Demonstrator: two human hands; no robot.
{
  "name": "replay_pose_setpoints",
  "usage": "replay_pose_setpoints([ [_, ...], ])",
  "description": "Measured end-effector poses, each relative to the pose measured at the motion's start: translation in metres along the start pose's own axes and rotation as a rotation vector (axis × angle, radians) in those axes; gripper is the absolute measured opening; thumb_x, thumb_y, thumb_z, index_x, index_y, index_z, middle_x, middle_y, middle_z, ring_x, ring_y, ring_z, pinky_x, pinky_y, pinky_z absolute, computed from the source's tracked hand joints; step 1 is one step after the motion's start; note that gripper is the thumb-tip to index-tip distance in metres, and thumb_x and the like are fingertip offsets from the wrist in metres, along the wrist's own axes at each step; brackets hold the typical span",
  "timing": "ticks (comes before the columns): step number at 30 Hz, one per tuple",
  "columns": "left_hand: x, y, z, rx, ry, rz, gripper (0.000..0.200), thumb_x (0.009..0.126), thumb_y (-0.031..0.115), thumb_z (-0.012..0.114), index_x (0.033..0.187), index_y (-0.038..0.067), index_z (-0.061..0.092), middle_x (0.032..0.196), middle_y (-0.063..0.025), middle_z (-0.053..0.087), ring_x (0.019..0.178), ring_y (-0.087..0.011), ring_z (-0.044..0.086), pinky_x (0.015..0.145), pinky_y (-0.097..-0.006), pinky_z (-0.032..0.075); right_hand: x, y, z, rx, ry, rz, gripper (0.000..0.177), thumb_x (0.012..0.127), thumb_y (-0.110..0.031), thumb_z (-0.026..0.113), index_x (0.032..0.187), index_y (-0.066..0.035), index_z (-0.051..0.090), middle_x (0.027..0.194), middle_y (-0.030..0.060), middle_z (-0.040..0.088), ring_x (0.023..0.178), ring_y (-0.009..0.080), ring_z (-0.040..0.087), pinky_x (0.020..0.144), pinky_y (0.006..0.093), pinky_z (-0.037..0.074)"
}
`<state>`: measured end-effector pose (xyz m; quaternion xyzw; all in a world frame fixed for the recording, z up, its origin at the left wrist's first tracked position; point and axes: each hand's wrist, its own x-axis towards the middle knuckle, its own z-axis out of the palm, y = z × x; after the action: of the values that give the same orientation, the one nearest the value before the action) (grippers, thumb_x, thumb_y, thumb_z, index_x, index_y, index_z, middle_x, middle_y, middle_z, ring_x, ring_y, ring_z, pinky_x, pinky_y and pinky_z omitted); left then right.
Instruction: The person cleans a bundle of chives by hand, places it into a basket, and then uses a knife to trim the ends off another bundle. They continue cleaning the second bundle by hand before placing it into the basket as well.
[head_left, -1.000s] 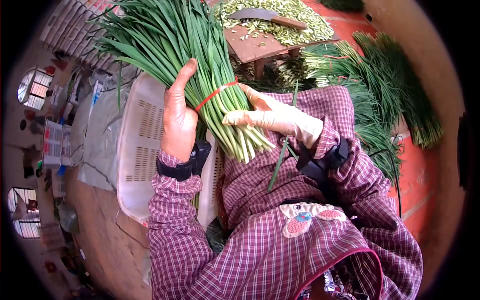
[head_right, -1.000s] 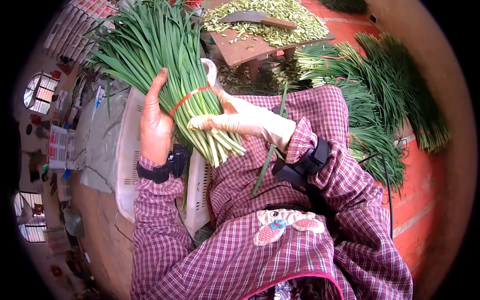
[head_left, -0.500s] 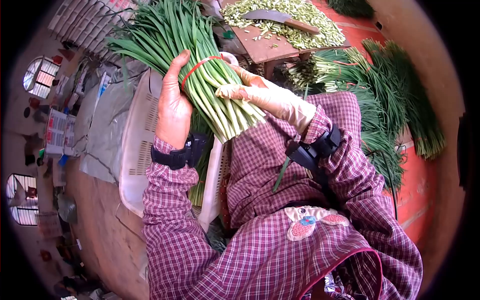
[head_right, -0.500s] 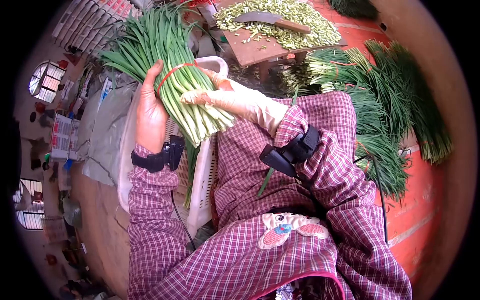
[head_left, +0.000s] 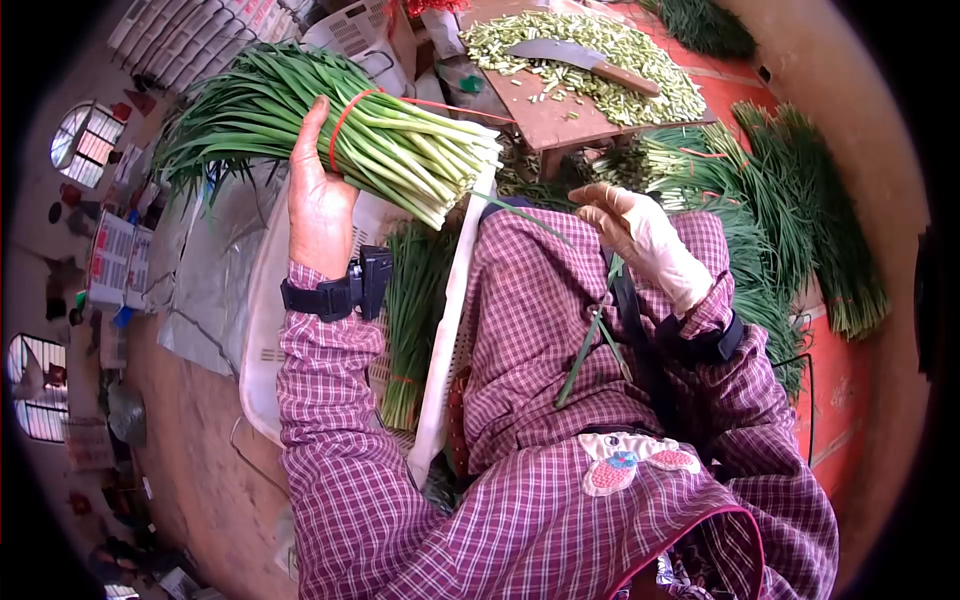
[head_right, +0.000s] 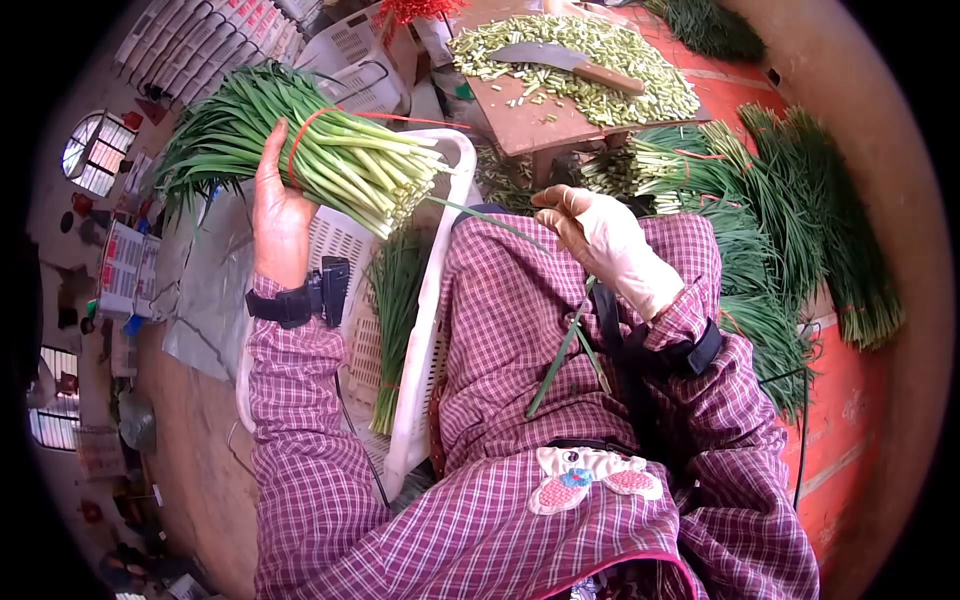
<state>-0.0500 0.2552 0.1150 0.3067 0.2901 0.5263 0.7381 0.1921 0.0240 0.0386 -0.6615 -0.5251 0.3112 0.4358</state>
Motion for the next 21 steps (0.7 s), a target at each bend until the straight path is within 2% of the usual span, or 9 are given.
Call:
replay_pose_setpoints([
  [2, 0.006, 0.012, -0.009, 0.043, -0.017, 0.026, 0.054, 0.076, 0.023, 0.079, 0.118, -0.002, 0.057, 0.114, -0.0169, 0.064, 0.104, -0.0311, 0.062, 0.097, -0.047, 0.047, 0.01, -0.016, 0.005, 0.013, 0.044, -0.09, 0.029, 0.092, -0.016, 0.063, 0.116, 0.0, 0.06, 0.088, 0.0069, 0.067, 0.066, 0.0082, 0.057, 0.06, 0.0244, 0.049],
  [5, 0.027, 0.036, -0.041, 0.09, -0.08, -0.077, 0.044, 0.078, 0.017, 0.076, 0.113, -0.003, 0.059, 0.109, -0.0166, 0.065, 0.1, -0.0295, 0.063, 0.094, -0.0433, 0.05, 0.017, -0.024, 0.01, 0.069, -0.018, -0.066, 0.029, 0.093, -0.016, 0.062, 0.117, 0.0, 0.06, 0.093, 0.0062, 0.069, 0.065, 0.0078, 0.054, 0.06, 0.0232, 0.049],
  [7, 0.012, 0.045, -0.054, 0.219, -0.133, 0.006, 0.041, 0.078, 0.007, 0.074, 0.114, -0.004, 0.058, 0.103, -0.0131, 0.067, 0.091, -0.0236, 0.067, 0.084, -0.0361, 0.056, 0.013, -0.016, 0.012, 0.037, -0.058, -0.097, 0.026, 0.092, -0.015, 0.063, 0.113, 0.0, 0.063, 0.089, 0.0028, 0.068, 0.066, 0.0063, 0.052, 0.062, 0.0222, 0.047],
  [9, 0.012, 0.055, -0.085, 0.468, -0.12, 0.096, 0.039, 0.076, 0.003, 0.074, 0.111, -0.005, 0.058, 0.101, -0.0129, 0.066, 0.087, -0.0233, 0.067, 0.08, -0.0366, 0.058, 0.009, -0.009, 0.014, 0.008, -0.091, -0.024, 0.023, 0.093, -0.015, 0.063, 0.111, 0.0, 0.064, 0.087, 0.0009, 0.066, 0.07, 0.0054, 0.052, 0.063, 0.0217, 0.047],
  [10, 0.009, 0.058, -0.099, 0.541, -0.199, 0.092, 0.043, 0.074, 0.002, 0.073, 0.114, -0.005, 0.057, 0.105, -0.013, 0.065, 0.088, -0.0214, 0.067, 0.08, -0.0347, 0.058, 0.003, -0.014, 0.012, 0.049, -0.086, 0.038, 0.022, 0.093, -0.015, 0.062, 0.111, -0.001, 0.065, 0.087, 0.0001, 0.066, 0.073, 0.005, 0.052, 0.065, 0.0212, 0.046],
  [14, 0.003, 0.055, -0.17, 0.977, -0.129, 0.176, 0.065, 0.067, 0.003, 0.077, 0.126, -0.001, 0.049, 0.112, -0.0111, 0.063, 0.097, -0.0208, 0.062, 0.089, -0.0323, 0.049, -0.008, -0.004, -0.009, 0.033, -0.032, 0.13, 0.022, 0.094, -0.015, 0.06, 0.112, -0.003, 0.065, 0.095, -0.0014, 0.066, 0.08, 0.0047, 0.054, 0.069, 0.02, 0.045],
  [19, -0.009, 0.017, -0.28, 1.142, -0.087, 0.033, 0.069, 0.063, 0.007, 0.079, 0.125, 0.001, 0.051, 0.11, -0.0097, 0.064, 0.098, -0.019, 0.062, 0.089, -0.0317, 0.049, -0.008, 0.009, -0.034, -0.054, 0.02, 0.19, 0.023, 0.096, -0.016, 0.057, 0.115, -0.003, 0.065, 0.096, -0.0028, 0.065, 0.084, 0.0026, 0.055, 0.068, 0.0167, 0.042],
  [20, -0.017, 0.009, -0.291, 1.131, -0.06, -0.044, 0.069, 0.063, 0.006, 0.079, 0.126, 0.0, 0.05, 0.111, -0.0097, 0.064, 0.098, -0.019, 0.061, 0.089, -0.0317, 0.049, -0.008, 0.013, -0.035, -0.049, 0.038, 0.13, 0.026, 0.096, -0.02, 0.057, 0.115, -0.004, 0.065, 0.094, -0.0037, 0.065, 0.083, 0.0023, 0.054, 0.067, 0.0163, 0.041],
  [21, -0.025, 0.002, -0.303, 1.119, -0.034, -0.118, 0.069, 0.063, 0.005, 0.078, 0.126, 0.0, 0.05, 0.111, -0.0096, 0.064, 0.099, -0.0191, 0.061, 0.09, -0.0317, 0.048, -0.007, 0.018, -0.04, -0.069, 0.029, 0.16, 0.028, 0.096, -0.024, 0.058, 0.114, -0.004, 0.065, 0.093, -0.0035, 0.065, 0.084, 0.0026, 0.055, 0.067, 0.0163, 0.041],
])
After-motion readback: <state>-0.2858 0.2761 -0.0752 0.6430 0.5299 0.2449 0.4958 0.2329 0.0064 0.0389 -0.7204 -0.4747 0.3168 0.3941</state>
